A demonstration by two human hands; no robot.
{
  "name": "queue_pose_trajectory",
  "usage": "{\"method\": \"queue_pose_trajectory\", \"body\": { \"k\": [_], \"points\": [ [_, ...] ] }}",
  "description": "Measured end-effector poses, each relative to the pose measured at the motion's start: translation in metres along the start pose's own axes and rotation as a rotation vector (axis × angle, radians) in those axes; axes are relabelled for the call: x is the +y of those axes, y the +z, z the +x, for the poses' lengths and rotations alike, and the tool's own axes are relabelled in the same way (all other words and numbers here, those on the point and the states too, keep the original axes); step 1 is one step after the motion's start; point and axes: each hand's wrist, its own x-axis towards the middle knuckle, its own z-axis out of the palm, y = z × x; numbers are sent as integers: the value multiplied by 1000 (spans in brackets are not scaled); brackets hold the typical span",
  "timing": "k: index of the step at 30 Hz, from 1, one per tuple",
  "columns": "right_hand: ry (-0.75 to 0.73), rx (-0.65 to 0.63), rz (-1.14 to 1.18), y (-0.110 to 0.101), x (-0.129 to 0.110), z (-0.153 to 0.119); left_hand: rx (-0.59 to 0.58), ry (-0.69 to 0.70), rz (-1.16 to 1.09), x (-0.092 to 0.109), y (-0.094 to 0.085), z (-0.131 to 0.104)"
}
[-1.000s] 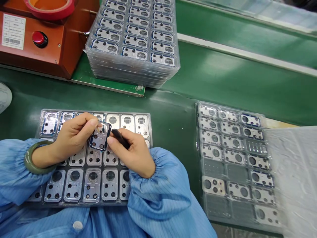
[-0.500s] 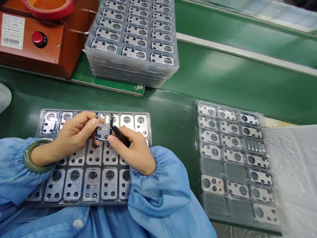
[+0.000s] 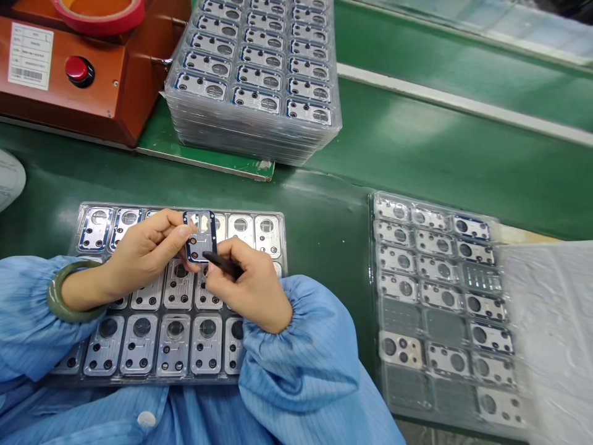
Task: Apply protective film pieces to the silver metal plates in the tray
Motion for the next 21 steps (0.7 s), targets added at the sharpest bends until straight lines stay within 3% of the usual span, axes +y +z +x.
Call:
{"method": "queue_pose_trajectory", "body": {
  "k": [7, 11, 16, 21],
  "points": [
    [-38, 29, -64, 0, 1, 0, -9, 21, 40, -2, 0, 2],
    [-26, 15, -41, -3, 2, 3, 5, -47, 9, -1, 0, 3],
    [35, 126, -81, -1, 2, 6, -20, -162, -47, -6, -2, 6],
    [167, 209, -156, -5, 2, 7, 58, -169, -150, -10, -2, 8]
  ]
}}
